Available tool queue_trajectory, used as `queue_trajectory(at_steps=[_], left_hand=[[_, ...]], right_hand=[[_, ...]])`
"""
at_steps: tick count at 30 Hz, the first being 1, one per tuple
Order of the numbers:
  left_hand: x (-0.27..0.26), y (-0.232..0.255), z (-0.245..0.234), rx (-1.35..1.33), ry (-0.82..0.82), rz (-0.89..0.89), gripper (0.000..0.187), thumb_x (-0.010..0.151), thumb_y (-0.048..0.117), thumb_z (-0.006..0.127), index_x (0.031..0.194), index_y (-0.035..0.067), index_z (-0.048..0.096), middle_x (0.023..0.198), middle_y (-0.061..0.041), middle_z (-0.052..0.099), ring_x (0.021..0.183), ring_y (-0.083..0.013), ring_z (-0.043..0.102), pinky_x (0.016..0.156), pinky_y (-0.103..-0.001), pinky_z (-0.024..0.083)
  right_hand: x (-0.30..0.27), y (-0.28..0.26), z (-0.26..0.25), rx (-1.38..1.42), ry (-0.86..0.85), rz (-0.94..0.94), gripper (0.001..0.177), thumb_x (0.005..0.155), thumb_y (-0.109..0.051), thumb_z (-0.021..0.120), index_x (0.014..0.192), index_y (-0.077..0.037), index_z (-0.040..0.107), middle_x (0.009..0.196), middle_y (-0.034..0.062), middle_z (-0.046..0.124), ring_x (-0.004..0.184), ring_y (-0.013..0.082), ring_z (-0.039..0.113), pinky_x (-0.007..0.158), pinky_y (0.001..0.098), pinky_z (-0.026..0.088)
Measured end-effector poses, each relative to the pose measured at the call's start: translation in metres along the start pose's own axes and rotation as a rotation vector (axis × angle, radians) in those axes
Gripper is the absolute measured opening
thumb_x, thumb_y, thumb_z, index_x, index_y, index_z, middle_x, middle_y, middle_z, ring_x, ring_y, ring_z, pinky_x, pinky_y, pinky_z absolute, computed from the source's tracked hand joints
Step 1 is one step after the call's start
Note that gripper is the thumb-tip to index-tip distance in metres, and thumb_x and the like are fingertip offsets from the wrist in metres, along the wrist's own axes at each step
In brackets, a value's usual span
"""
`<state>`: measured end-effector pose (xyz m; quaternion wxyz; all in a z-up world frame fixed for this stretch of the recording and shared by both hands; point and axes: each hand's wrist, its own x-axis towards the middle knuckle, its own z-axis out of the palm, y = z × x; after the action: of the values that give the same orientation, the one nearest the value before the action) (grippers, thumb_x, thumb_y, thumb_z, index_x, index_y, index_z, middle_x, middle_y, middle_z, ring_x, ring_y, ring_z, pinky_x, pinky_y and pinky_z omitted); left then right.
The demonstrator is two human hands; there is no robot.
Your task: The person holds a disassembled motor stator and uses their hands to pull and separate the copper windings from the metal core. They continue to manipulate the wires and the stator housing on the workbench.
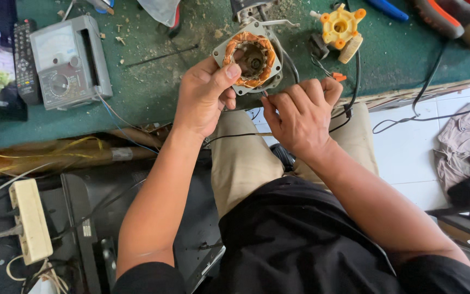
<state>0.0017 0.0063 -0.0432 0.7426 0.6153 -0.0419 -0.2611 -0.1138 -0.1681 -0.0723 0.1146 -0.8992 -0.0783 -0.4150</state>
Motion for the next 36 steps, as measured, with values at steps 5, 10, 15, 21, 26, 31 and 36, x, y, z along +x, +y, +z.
queue_trajectory(at_steps=[5,10,15,21,26,31,36], left_hand=[[0.001,-0.003,-0.003,-0.023,0.014,0.008,0.030,0.084,0.033,0.083,0.098,0.009,0.073,0.077,-0.001,0.061,0.058,-0.0108,0.057,0.048,-0.026,0.048],[0.002,-0.001,-0.002,-0.012,0.052,-0.008,0.029,0.083,0.035,0.083,0.094,0.011,0.071,0.078,0.000,0.063,0.059,-0.0102,0.059,0.049,-0.025,0.049],[0.001,-0.004,-0.003,-0.020,0.061,-0.008,0.031,0.084,0.035,0.082,0.100,0.011,0.073,0.082,0.000,0.065,0.059,-0.0095,0.059,0.049,-0.024,0.049],[0.001,-0.005,-0.001,-0.045,0.095,0.013,0.048,0.084,0.035,0.082,0.123,0.007,0.076,0.084,0.003,0.064,0.059,-0.0078,0.056,0.050,-0.023,0.048],[0.002,-0.011,0.000,-0.064,0.123,0.046,0.055,0.081,0.036,0.084,0.124,0.004,0.078,0.089,0.001,0.071,0.057,-0.0082,0.054,0.048,-0.024,0.046],[0.001,-0.009,-0.001,-0.048,0.103,0.053,0.047,0.084,0.035,0.082,0.121,0.006,0.079,0.085,0.002,0.066,0.059,-0.0080,0.054,0.049,-0.024,0.047],[0.002,-0.008,-0.002,-0.085,0.102,0.026,0.049,0.083,0.034,0.083,0.124,0.007,0.078,0.084,0.003,0.065,0.060,-0.0084,0.056,0.050,-0.024,0.048]], right_hand=[[0.004,-0.002,-0.001,0.111,-0.028,0.069,0.036,0.109,-0.020,0.079,0.081,-0.012,0.058,0.077,0.0024,0.053,0.077,0.0300,0.049,0.085,0.0475,0.032],[0.005,-0.001,0.003,0.141,0.053,0.004,0.026,0.108,-0.016,0.081,0.086,-0.010,0.067,0.083,0.0009,0.062,0.079,0.0270,0.052,0.084,0.0472,0.031],[0.005,-0.007,0.005,0.156,0.093,0.004,0.024,0.108,-0.013,0.079,0.086,-0.009,0.068,0.083,0.0013,0.061,0.077,0.0270,0.050,0.082,0.0464,0.033],[0.008,-0.008,0.008,0.112,0.086,0.063,0.032,0.106,-0.014,0.077,0.080,-0.011,0.059,0.079,0.0022,0.054,0.077,0.0293,0.051,0.081,0.0471,0.033],[0.008,-0.005,-0.002,0.044,0.063,0.075,0.021,0.108,-0.028,0.081,0.094,-0.017,0.071,0.097,0.0025,0.063,0.089,0.0306,0.057,0.086,0.0474,0.036],[0.004,-0.005,-0.004,0.130,-0.015,0.169,0.010,0.104,-0.023,0.086,0.101,-0.016,0.080,0.101,0.0030,0.065,0.093,0.0310,0.055,0.088,0.0467,0.034],[0.000,-0.007,0.005,0.221,0.045,0.162,0.009,0.104,-0.015,0.086,0.097,-0.010,0.082,0.092,0.0035,0.059,0.084,0.0273,0.053,0.089,0.0452,0.031]])
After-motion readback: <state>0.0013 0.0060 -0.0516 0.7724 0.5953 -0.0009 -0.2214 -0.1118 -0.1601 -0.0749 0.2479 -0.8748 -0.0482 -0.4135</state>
